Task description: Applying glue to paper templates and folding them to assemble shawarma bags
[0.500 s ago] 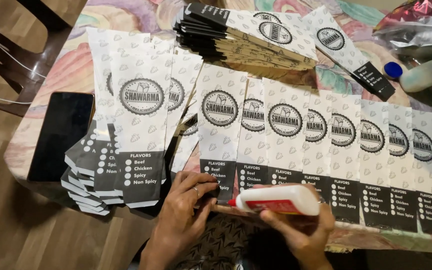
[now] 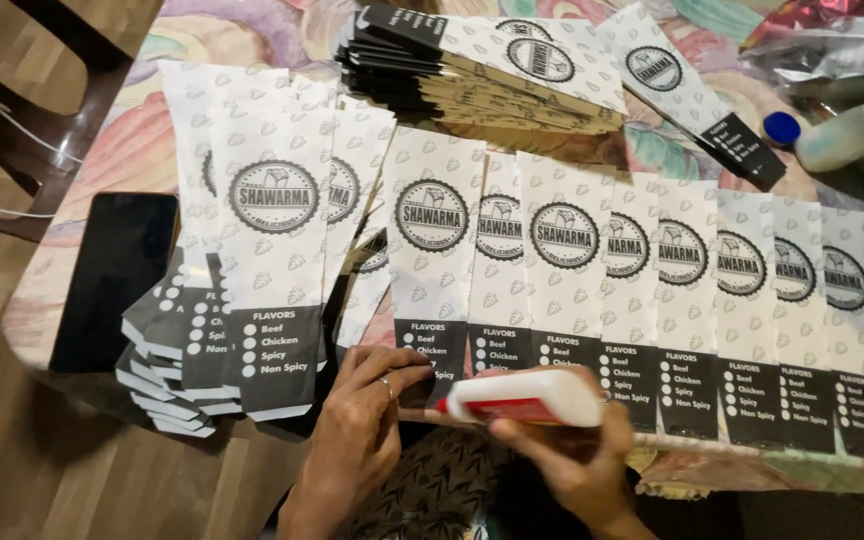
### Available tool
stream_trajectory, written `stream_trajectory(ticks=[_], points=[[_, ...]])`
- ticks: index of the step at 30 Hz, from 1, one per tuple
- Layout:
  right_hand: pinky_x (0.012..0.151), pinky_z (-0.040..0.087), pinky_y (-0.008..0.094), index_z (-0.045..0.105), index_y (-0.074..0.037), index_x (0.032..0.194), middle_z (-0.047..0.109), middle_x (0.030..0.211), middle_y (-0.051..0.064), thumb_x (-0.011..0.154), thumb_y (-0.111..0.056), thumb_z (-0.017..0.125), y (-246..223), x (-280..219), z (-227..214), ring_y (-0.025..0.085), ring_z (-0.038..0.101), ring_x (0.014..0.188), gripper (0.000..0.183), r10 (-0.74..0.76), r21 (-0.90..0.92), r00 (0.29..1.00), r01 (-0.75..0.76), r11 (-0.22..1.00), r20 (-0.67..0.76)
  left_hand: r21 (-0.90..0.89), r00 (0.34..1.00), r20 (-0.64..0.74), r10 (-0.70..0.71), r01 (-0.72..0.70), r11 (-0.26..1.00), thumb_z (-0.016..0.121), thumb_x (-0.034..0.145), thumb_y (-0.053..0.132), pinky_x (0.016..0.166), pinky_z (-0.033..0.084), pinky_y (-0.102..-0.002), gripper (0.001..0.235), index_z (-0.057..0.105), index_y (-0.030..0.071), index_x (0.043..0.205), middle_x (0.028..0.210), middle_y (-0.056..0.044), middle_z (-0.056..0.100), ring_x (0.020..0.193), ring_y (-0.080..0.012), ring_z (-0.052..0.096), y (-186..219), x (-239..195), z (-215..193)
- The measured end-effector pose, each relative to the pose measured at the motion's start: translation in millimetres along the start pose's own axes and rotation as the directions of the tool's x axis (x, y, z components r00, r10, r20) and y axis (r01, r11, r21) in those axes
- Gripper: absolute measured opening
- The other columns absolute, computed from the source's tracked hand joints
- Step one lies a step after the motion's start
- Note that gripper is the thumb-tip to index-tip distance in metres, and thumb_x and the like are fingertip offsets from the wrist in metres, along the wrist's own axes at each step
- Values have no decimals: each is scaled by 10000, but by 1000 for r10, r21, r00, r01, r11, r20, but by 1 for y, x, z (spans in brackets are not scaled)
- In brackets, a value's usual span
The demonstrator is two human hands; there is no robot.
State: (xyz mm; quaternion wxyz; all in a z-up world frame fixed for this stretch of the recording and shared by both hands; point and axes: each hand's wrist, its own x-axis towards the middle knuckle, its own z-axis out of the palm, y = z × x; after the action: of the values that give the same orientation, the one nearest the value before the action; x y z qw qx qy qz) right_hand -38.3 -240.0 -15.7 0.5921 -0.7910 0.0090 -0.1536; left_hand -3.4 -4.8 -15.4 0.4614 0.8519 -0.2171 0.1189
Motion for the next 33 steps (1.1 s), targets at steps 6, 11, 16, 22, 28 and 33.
stream_trajectory(ticks=[6,11,16,22,28,33], points=[[703,633,435,717,75,942,754,828,165,666,-32,891,38,-1,-52,247,717,712,343,309,588,925,-126,799,-221,-6,998,24,63,-63,998,478,739,-151,1014,477,-470,497,674,30,1159,1235,-117,687,1118,-352,577,10,4,-7],[832,619,620,611,63,1233,721,1141,275,899,-242,832,48,10,-152,391,744,945,503,211,785,957,25,619,-196,257,952,-41,305,-285,924,453,925,68,1108,464,-468,358,696,88,1186,1270,-111,678,1191,-359,632,0,8,24],[885,617,365,566,11,1301,716,1169,161,793,-48,756,58,29,-280,205,710,932,546,220,387,779,32,922,-587,558,992,-26,124,-89,825,767,779,172,1250,424,-597,220,806,284,964,1008,62,764,811,-170,703,13,23,73],[833,576,303,655,-100,1167,732,1157,195,844,-238,823,100,45,-427,192,709,975,388,203,-299,747,-478,826,-633,-13,950,-49,309,-310,951,633,914,355,724,525,-359,280,743,99,931,966,-134,707,768,-278,667,167,82,171],[989,485,439,759,-27,1211,604,1191,189,948,-160,739,112,50,-441,326,611,1108,296,-355,-873,882,-114,474,-308,-217,783,119,611,-579,786,756,846,-71,860,559,-503,232,683,-110,1062,1126,-297,657,994,-422,651,216,97,289],[1051,560,380,673,-30,1208,662,1264,132,916,-69,757,87,18,-397,283,684,1173,306,-429,-633,902,303,712,-50,-146,774,143,616,-599,787,633,908,-78,1107,467,-557,196,655,-142,1092,1223,-352,615,1224,-421,596,222,92,352]])
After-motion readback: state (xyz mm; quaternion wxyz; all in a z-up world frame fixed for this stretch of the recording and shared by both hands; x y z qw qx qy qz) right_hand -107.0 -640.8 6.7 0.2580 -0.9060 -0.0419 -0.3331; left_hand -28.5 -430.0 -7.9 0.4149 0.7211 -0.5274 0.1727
